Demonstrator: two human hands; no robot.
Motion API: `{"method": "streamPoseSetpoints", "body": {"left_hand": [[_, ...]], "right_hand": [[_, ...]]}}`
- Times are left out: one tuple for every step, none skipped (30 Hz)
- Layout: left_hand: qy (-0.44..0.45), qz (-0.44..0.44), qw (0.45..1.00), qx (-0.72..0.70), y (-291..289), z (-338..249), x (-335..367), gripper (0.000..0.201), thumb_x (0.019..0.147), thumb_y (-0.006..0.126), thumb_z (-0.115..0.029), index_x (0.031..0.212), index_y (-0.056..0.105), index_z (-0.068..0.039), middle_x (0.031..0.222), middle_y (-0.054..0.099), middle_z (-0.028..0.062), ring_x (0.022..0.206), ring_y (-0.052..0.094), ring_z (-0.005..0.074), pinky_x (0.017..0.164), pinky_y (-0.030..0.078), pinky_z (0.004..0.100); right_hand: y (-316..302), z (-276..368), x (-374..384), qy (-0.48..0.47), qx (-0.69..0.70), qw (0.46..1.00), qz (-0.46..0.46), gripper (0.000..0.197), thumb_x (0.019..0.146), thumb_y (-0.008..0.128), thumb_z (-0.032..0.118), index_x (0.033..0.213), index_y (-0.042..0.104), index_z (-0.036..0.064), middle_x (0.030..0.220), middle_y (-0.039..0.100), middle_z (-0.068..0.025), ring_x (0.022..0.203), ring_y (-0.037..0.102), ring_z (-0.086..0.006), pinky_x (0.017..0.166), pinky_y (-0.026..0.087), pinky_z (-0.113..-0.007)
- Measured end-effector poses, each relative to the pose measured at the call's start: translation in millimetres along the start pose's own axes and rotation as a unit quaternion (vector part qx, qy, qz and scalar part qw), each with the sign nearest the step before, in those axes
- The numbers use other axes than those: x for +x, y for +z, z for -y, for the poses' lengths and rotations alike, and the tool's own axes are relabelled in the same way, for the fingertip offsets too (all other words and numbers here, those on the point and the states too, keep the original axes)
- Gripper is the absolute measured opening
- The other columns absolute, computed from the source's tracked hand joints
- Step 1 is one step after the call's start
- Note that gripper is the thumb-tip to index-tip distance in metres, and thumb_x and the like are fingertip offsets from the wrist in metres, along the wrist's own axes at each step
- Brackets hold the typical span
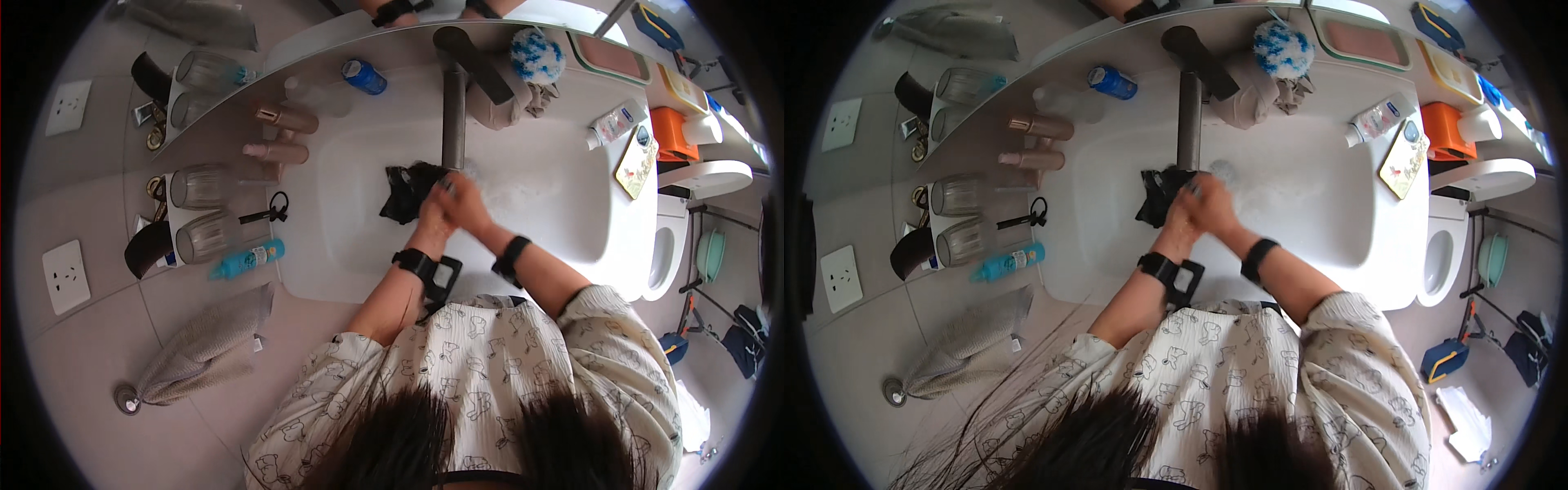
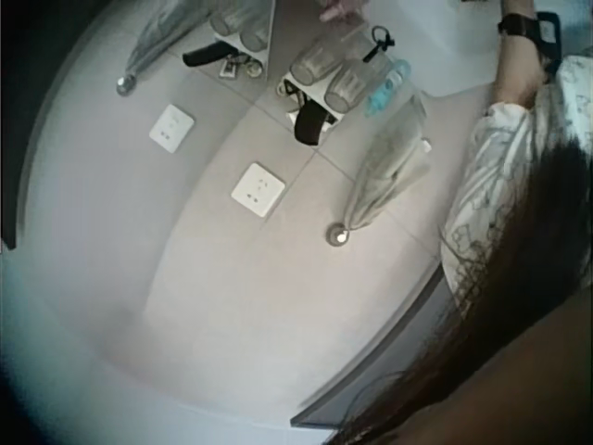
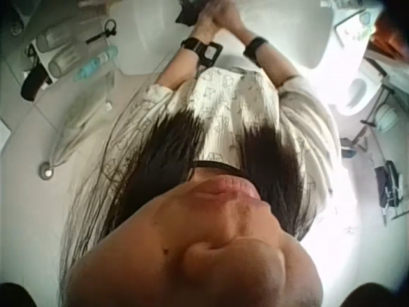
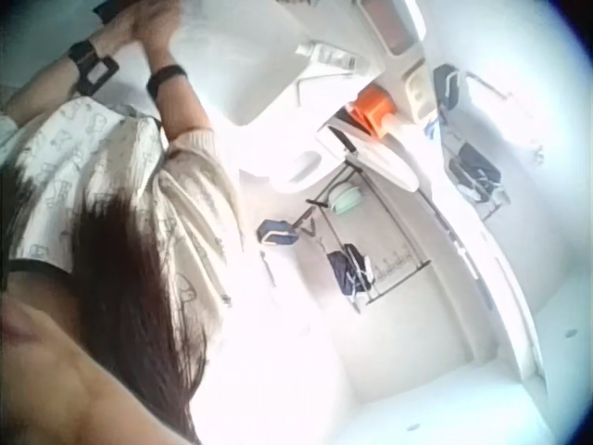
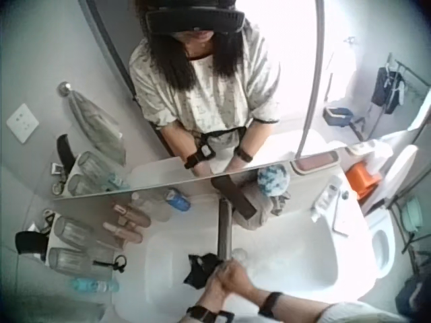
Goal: The person washes undergarments in a sink, rubbing a bar of soap onto the clothing and scrubbing the items by hand.
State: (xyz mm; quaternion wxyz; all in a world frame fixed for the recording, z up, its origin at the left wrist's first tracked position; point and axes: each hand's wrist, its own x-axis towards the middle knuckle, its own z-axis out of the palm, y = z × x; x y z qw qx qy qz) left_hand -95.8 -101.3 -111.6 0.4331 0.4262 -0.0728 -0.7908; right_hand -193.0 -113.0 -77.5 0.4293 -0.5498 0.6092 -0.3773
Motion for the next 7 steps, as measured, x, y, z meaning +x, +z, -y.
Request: {"method": "streamPoseSetpoints", "body": {"left_hand": [[-0.043,-0.073,0.990,-0.114,27,11,-1,0.041,0.085,0.051,-0.040,0.111,0.048,-0.008,0.100,0.056,0.0062,0.091,0.055,0.0188,0.083,0.044,0.0333],[-0.065,-0.047,0.989,-0.125,55,14,-7,0.038,0.087,0.047,-0.040,0.109,0.049,-0.009,0.102,0.055,0.0056,0.091,0.055,0.0183,0.083,0.045,0.0330],[-0.078,-0.027,0.987,-0.136,69,13,-15,0.036,0.089,0.043,-0.039,0.108,0.050,-0.010,0.103,0.055,0.0051,0.091,0.055,0.0178,0.082,0.045,0.0328],[-0.092,0.050,0.984,-0.147,46,4,-14,0.037,0.089,0.042,-0.041,0.108,0.050,-0.010,0.104,0.055,0.0049,0.093,0.054,0.0170,0.084,0.044,0.0327],[-0.102,0.128,0.974,-0.159,10,-5,-7,0.039,0.089,0.041,-0.043,0.109,0.050,-0.011,0.104,0.055,0.0047,0.095,0.053,0.0162,0.086,0.043,0.0327],[-0.069,0.060,0.992,-0.084,-25,-14,6,0.043,0.084,0.046,-0.050,0.101,0.054,-0.012,0.096,0.057,0.0052,0.084,0.055,0.0188,0.077,0.045,0.0307],[-0.083,-0.057,0.988,-0.114,12,-4,3,0.049,0.082,0.048,-0.052,0.102,0.053,-0.008,0.095,0.057,0.0045,0.085,0.055,0.0201,0.077,0.046,0.0322]], "right_hand": [[-6,-8,17,0.125,0.009,0.990,-0.070,0.044,0.071,0.064,0.028,0.104,0.053,0.0011,0.092,0.057,-0.0214,0.094,0.053,-0.0361,0.101,0.019,-0.055],[-13,-19,19,0.134,0.004,0.988,-0.081,0.044,0.071,0.064,0.028,0.104,0.053,0.0011,0.092,0.057,-0.0214,0.094,0.053,-0.0361,0.101,0.019,-0.055],[-12,-25,18,0.148,-0.002,0.983,-0.110,0.032,0.078,0.056,0.024,0.100,0.053,0.0013,0.092,0.057,-0.0220,0.089,0.055,-0.0369,0.088,0.032,-0.049],[-1,-22,17,0.154,-0.004,0.979,-0.130,0.022,0.085,0.047,0.020,0.096,0.053,0.0016,0.092,0.057,-0.0226,0.083,0.056,-0.0377,0.075,0.046,-0.043],[18,-26,13,0.147,-0.001,0.981,-0.123,0.022,0.085,0.047,0.020,0.096,0.053,0.0016,0.092,0.057,-0.0226,0.083,0.056,-0.0377,0.075,0.046,-0.043],[48,-34,3,0.028,-0.019,0.999,-0.020,0.034,0.084,0.050,0.019,0.113,0.041,0.0035,0.104,0.054,-0.0199,0.101,0.046,-0.0326,0.090,0.033,-0.039],[64,-79,-16,-0.054,-0.056,0.996,0.051,0.053,0.084,0.052,0.018,0.130,0.030,0.0054,0.116,0.050,-0.0172,0.119,0.036,-0.0275,0.105,0.021,-0.036]]}}
